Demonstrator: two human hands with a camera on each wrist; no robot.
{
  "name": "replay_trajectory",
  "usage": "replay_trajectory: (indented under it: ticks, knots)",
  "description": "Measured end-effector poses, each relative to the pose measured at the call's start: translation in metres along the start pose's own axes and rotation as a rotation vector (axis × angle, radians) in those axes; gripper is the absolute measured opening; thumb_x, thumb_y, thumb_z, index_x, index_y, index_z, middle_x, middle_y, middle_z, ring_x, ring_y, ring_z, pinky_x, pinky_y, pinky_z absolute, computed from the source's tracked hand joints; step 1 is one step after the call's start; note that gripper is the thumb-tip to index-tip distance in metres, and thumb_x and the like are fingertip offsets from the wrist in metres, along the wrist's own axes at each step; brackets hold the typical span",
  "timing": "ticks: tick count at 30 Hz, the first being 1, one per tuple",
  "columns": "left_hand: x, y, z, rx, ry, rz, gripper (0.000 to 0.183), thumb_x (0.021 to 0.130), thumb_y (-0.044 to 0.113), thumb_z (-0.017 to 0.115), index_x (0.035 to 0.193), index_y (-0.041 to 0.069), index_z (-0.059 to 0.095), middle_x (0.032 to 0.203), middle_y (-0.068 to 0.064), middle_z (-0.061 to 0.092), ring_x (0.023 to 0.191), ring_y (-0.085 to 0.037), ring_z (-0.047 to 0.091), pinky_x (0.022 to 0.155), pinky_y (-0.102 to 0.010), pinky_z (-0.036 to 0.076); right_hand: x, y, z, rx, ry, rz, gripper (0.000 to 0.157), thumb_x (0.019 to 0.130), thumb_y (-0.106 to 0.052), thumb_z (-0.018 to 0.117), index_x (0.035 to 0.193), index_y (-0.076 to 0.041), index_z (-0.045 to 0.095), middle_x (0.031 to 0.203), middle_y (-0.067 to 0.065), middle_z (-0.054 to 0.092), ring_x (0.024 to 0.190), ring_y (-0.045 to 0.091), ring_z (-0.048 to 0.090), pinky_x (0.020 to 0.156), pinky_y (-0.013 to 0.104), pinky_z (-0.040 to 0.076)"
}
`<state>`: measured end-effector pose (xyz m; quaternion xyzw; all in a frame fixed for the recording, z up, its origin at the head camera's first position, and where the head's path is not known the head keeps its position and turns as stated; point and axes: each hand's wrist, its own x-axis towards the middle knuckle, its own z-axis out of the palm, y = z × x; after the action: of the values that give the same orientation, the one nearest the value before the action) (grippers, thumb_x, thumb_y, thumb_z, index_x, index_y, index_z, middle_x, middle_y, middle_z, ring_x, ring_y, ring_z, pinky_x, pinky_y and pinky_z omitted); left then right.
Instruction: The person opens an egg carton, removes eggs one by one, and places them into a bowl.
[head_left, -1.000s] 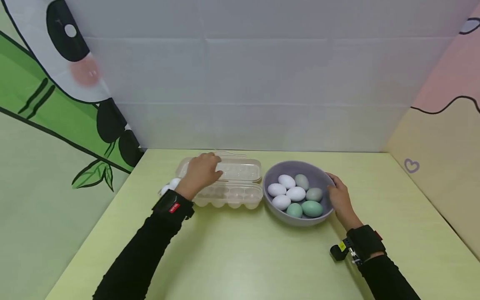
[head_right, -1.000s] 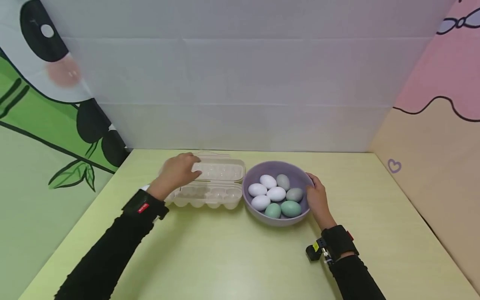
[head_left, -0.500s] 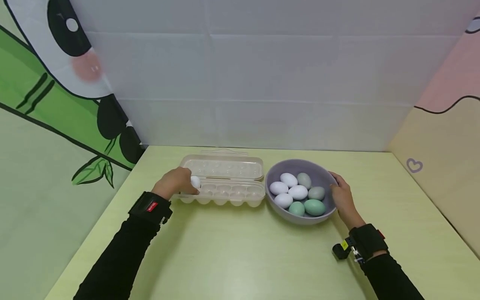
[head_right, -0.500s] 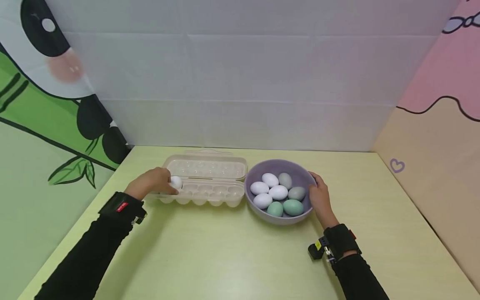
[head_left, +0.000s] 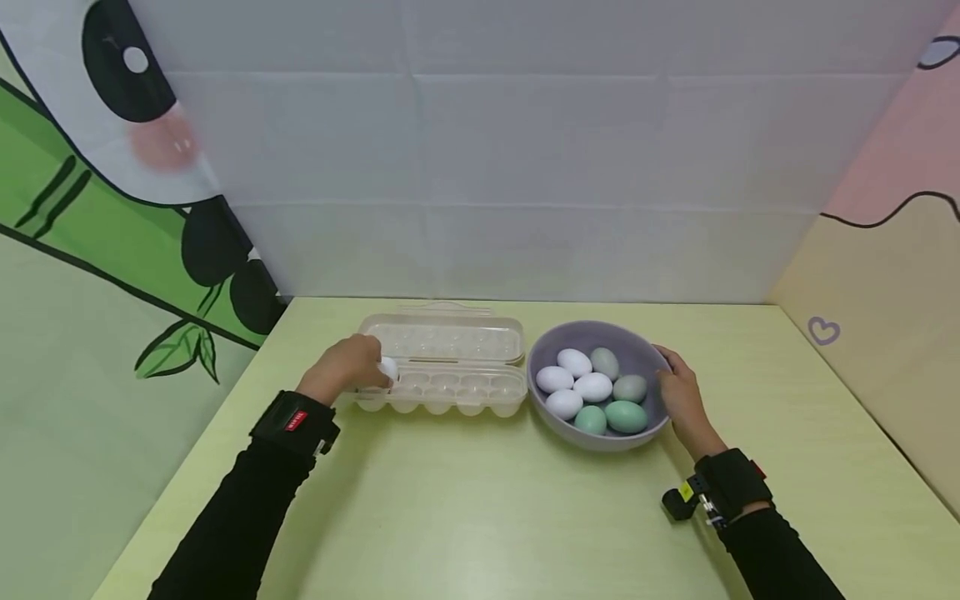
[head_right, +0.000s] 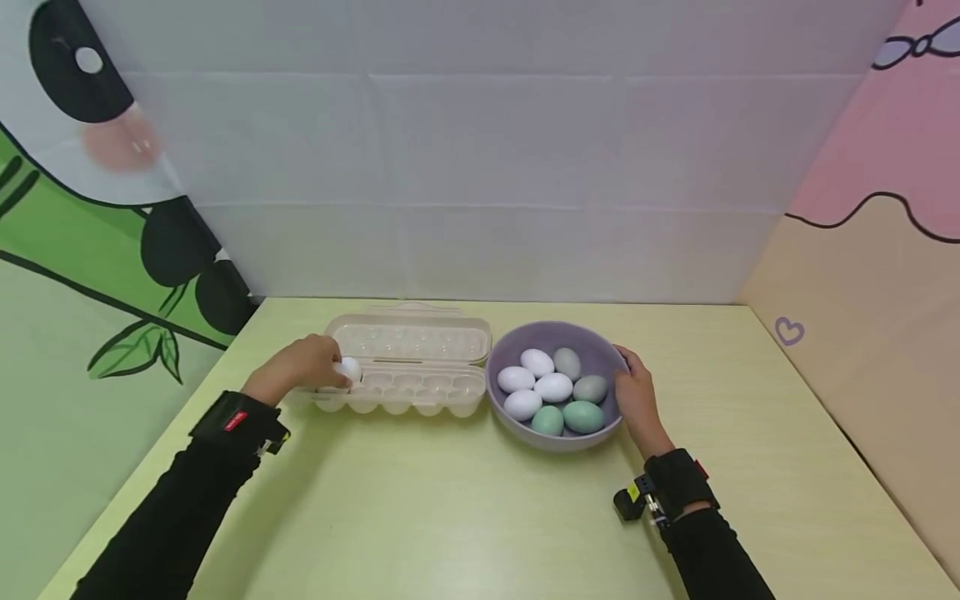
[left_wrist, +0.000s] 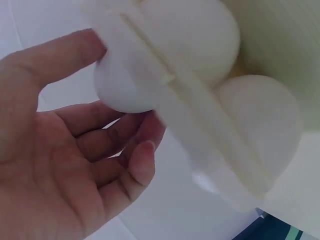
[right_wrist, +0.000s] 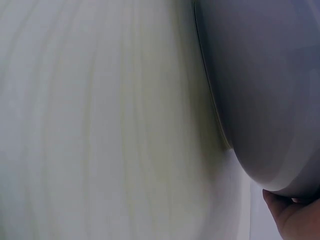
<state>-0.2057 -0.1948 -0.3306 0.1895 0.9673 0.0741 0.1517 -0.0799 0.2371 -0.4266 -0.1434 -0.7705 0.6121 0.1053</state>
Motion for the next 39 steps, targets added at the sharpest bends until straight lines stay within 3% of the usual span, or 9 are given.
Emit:
replay_trajectory:
  ticks: [4, 8, 13, 18, 21, 25, 28, 33, 39]
  knots:
    - [0.0, 0.005, -0.007, -0.004, 0.08, 0.095, 0.037, 0.082, 0.016, 0.073, 0.105, -0.011, 0.062, 0.097, -0.021, 0.063, 0.085, -0.031, 0.059, 0.076, -0.042, 0.049, 0.0, 0.001, 0.0, -0.002, 0.001, -0.003, 0.049, 0.097, -0.001, 0.025, 0.146, 0.004, 0.028, 0.15, 0.023, 0.027, 0.138, 0.037, 0.022, 0.111, 0.052, 0.018]
    - [0.001, 0.023, -0.016, -0.009, 0.201, 0.231, 0.041, 0.082, 0.011, 0.073, 0.113, -0.015, 0.061, 0.11, -0.028, 0.061, 0.102, -0.04, 0.058, 0.089, -0.048, 0.046, 0.0, 0.002, 0.0, 0.008, -0.005, -0.018, 0.049, 0.097, -0.001, 0.025, 0.146, 0.004, 0.028, 0.15, 0.024, 0.027, 0.138, 0.037, 0.022, 0.111, 0.052, 0.018]
    - [0.007, 0.06, -0.017, -0.055, 0.351, 0.368, 0.038, 0.079, 0.006, 0.075, 0.111, -0.01, 0.063, 0.103, -0.024, 0.061, 0.096, -0.038, 0.057, 0.083, -0.046, 0.048, 0.002, 0.002, 0.005, 0.019, -0.019, -0.026, 0.048, 0.098, -0.001, 0.024, 0.146, 0.004, 0.027, 0.151, 0.024, 0.025, 0.139, 0.037, 0.02, 0.111, 0.051, 0.018]
    - [0.018, 0.107, -0.003, -0.138, 0.431, 0.514, 0.036, 0.08, 0.006, 0.074, 0.111, -0.008, 0.062, 0.103, -0.02, 0.059, 0.097, -0.034, 0.056, 0.083, -0.041, 0.049, 0.003, 0.002, 0.009, 0.022, -0.027, -0.019, 0.049, 0.098, -0.002, 0.024, 0.146, 0.003, 0.027, 0.151, 0.023, 0.025, 0.14, 0.035, 0.02, 0.111, 0.05, 0.018]
    - [0.023, 0.139, 0.008, -0.158, 0.421, 0.593, 0.037, 0.081, 0.008, 0.072, 0.112, -0.008, 0.06, 0.106, -0.018, 0.057, 0.098, -0.031, 0.054, 0.082, -0.037, 0.049, 0.002, 0.001, 0.011, 0.028, -0.028, -0.012, 0.049, 0.098, -0.002, 0.024, 0.147, 0.003, 0.027, 0.151, 0.022, 0.025, 0.14, 0.035, 0.02, 0.111, 0.049, 0.018]
    - [0.028, 0.178, 0.023, -0.13, 0.329, 0.659, 0.045, 0.085, 0.012, 0.069, 0.123, -0.006, 0.056, 0.111, -0.018, 0.052, 0.102, -0.029, 0.05, 0.082, -0.032, 0.047, 0.002, 0.002, 0.012, 0.037, -0.025, -0.012, 0.049, 0.098, -0.001, 0.025, 0.146, 0.003, 0.028, 0.151, 0.022, 0.026, 0.14, 0.035, 0.02, 0.112, 0.048, 0.018]
    - [0.034, 0.199, 0.036, -0.071, 0.27, 0.691, 0.047, 0.086, 0.014, 0.068, 0.128, -0.004, 0.056, 0.114, -0.016, 0.05, 0.104, -0.027, 0.048, 0.083, -0.03, 0.045, 0.003, 0.003, 0.013, 0.039, -0.019, -0.013, 0.048, 0.097, -0.001, 0.025, 0.146, 0.003, 0.029, 0.15, 0.022, 0.027, 0.139, 0.035, 0.022, 0.111, 0.048, 0.018]
    - [0.046, 0.215, 0.059, -0.005, 0.197, 0.707, 0.041, 0.085, 0.014, 0.069, 0.124, 0.0, 0.061, 0.113, -0.014, 0.051, 0.104, -0.025, 0.049, 0.084, -0.026, 0.042, 0.003, 0.003, 0.014, 0.033, -0.01, -0.01, 0.048, 0.097, 0.0, 0.026, 0.145, 0.004, 0.03, 0.149, 0.023, 0.028, 0.138, 0.035, 0.023, 0.111, 0.048, 0.02]
    - [0.052, 0.221, 0.075, -0.022, 0.121, 0.686, 0.038, 0.08, 0.008, 0.071, 0.117, 0.002, 0.066, 0.11, -0.011, 0.054, 0.096, -0.017, 0.05, 0.079, -0.022, 0.042, 0.003, 0.003, 0.014, 0.03, -0.011, -0.018, 0.048, 0.097, 0.0, 0.026, 0.145, 0.003, 0.03, 0.15, 0.022, 0.028, 0.139, 0.034, 0.023, 0.111, 0.048, 0.019]
